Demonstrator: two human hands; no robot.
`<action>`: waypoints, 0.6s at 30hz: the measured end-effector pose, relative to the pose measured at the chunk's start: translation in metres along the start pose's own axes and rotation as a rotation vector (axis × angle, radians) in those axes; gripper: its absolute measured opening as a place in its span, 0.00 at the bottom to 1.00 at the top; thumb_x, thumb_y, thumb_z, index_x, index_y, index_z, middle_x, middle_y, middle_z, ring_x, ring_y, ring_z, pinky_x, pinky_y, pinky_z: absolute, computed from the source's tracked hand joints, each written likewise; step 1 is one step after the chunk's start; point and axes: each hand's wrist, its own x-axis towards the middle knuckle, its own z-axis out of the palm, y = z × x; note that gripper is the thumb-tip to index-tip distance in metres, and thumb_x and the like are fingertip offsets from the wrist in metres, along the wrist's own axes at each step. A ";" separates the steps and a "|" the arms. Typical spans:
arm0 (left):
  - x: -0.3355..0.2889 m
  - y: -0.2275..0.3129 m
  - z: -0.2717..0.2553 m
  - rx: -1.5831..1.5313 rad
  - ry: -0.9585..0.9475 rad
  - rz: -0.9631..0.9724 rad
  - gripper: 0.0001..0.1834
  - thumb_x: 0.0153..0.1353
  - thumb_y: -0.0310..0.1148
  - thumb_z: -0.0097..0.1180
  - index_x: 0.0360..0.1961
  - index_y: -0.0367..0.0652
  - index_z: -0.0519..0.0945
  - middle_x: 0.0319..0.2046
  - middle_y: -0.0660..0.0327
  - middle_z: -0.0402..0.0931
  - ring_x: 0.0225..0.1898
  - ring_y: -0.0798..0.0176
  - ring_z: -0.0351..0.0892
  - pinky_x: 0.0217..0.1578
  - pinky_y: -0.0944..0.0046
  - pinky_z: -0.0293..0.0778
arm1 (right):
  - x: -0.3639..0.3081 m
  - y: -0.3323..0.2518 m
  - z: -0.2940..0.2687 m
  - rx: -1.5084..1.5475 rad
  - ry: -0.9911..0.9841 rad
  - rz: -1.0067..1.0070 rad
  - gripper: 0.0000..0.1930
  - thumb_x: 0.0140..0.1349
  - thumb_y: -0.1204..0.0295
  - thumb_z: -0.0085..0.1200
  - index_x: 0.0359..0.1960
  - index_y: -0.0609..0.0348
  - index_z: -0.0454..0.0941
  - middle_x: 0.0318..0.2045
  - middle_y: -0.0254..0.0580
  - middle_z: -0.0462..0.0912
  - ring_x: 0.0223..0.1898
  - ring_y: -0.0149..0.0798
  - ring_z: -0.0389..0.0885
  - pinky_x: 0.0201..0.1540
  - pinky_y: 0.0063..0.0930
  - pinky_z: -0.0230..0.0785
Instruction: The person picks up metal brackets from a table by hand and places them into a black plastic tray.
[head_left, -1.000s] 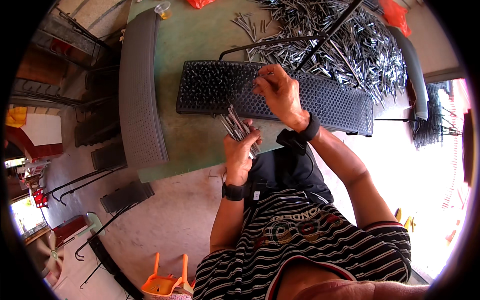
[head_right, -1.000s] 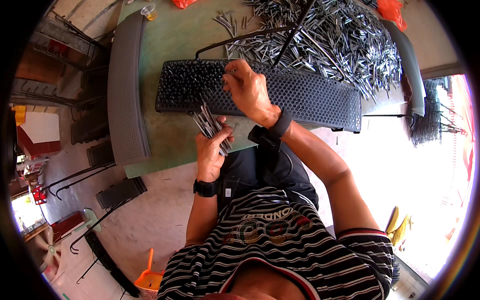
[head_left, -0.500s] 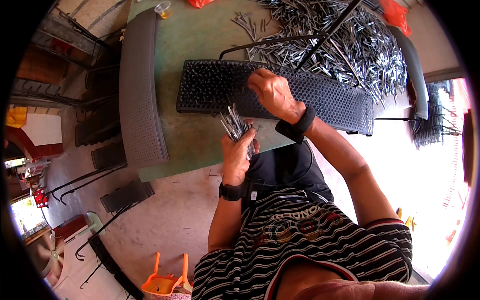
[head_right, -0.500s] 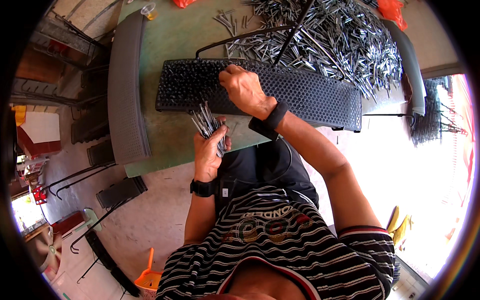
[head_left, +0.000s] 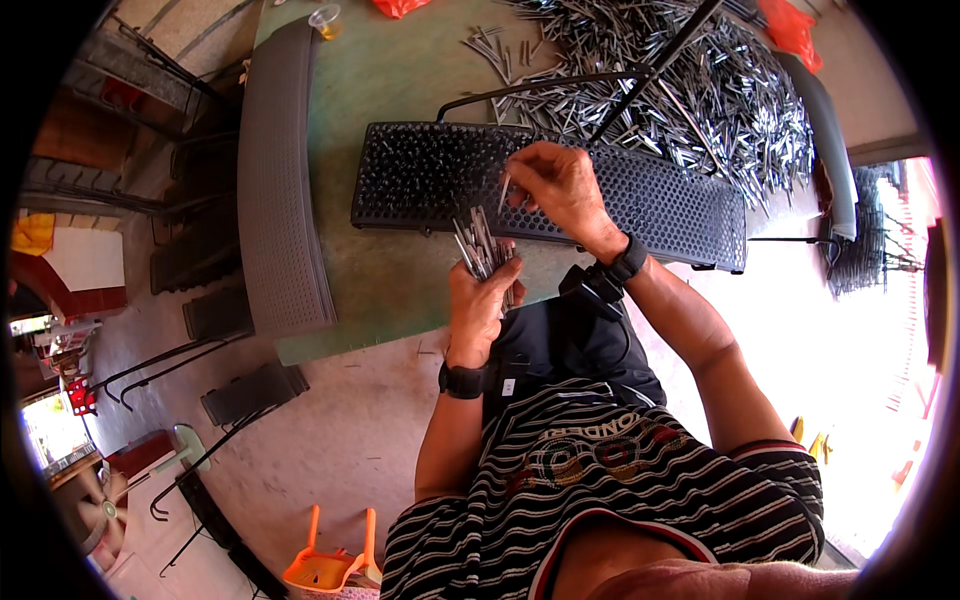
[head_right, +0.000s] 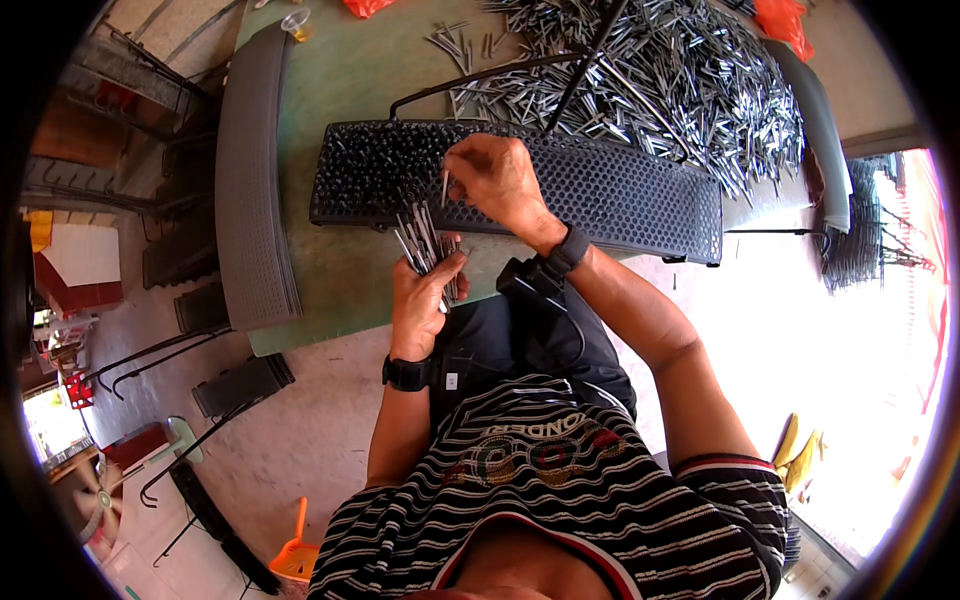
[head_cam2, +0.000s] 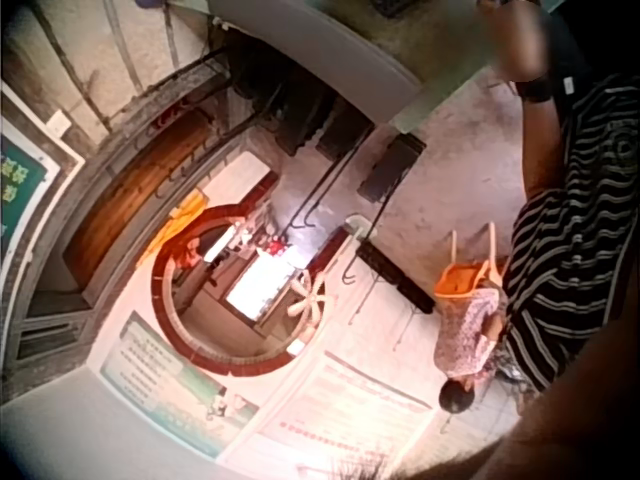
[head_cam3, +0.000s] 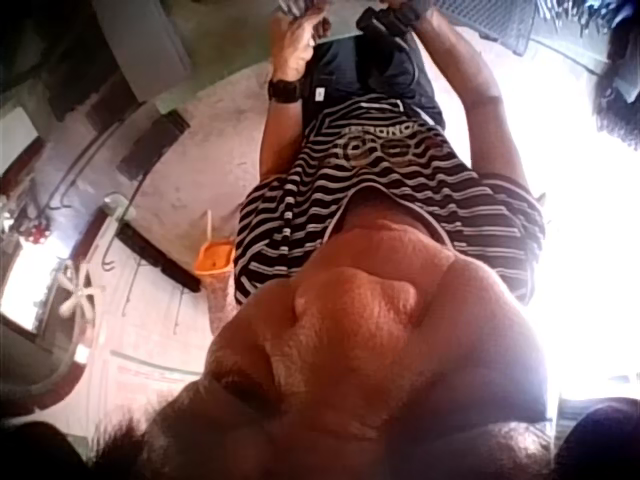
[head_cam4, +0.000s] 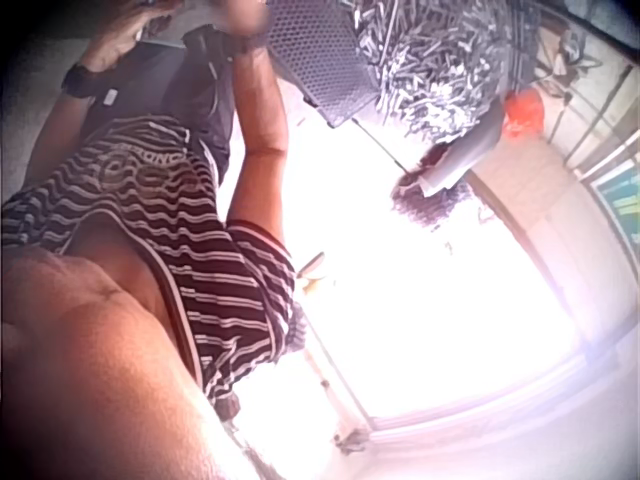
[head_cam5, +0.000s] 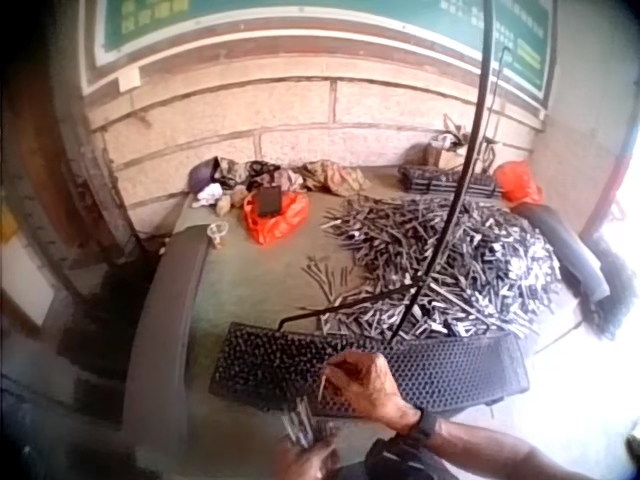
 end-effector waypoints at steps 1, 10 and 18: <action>0.000 -0.001 -0.001 -0.018 -0.004 0.008 0.12 0.50 0.19 0.59 0.38 0.34 0.76 0.22 0.61 0.75 0.15 0.68 0.73 0.15 0.70 0.69 | 0.000 0.001 0.001 0.013 0.044 -0.059 0.06 0.60 0.77 0.51 0.36 0.67 0.75 0.25 0.37 0.82 0.25 0.26 0.80 0.26 0.16 0.72; -0.004 0.000 -0.009 -0.057 0.026 0.031 0.12 0.50 0.18 0.58 0.38 0.31 0.76 0.24 0.57 0.76 0.19 0.64 0.76 0.19 0.68 0.73 | 0.002 0.019 0.015 -0.177 0.176 -0.346 0.05 0.61 0.79 0.49 0.37 0.64 0.69 0.27 0.44 0.82 0.31 0.35 0.84 0.29 0.23 0.74; -0.005 0.002 -0.010 -0.103 0.093 0.063 0.11 0.51 0.18 0.57 0.38 0.31 0.76 0.25 0.56 0.77 0.21 0.60 0.79 0.20 0.65 0.76 | 0.004 0.028 0.021 -0.242 0.162 -0.435 0.03 0.59 0.80 0.50 0.34 0.63 0.72 0.26 0.43 0.80 0.28 0.38 0.84 0.27 0.24 0.73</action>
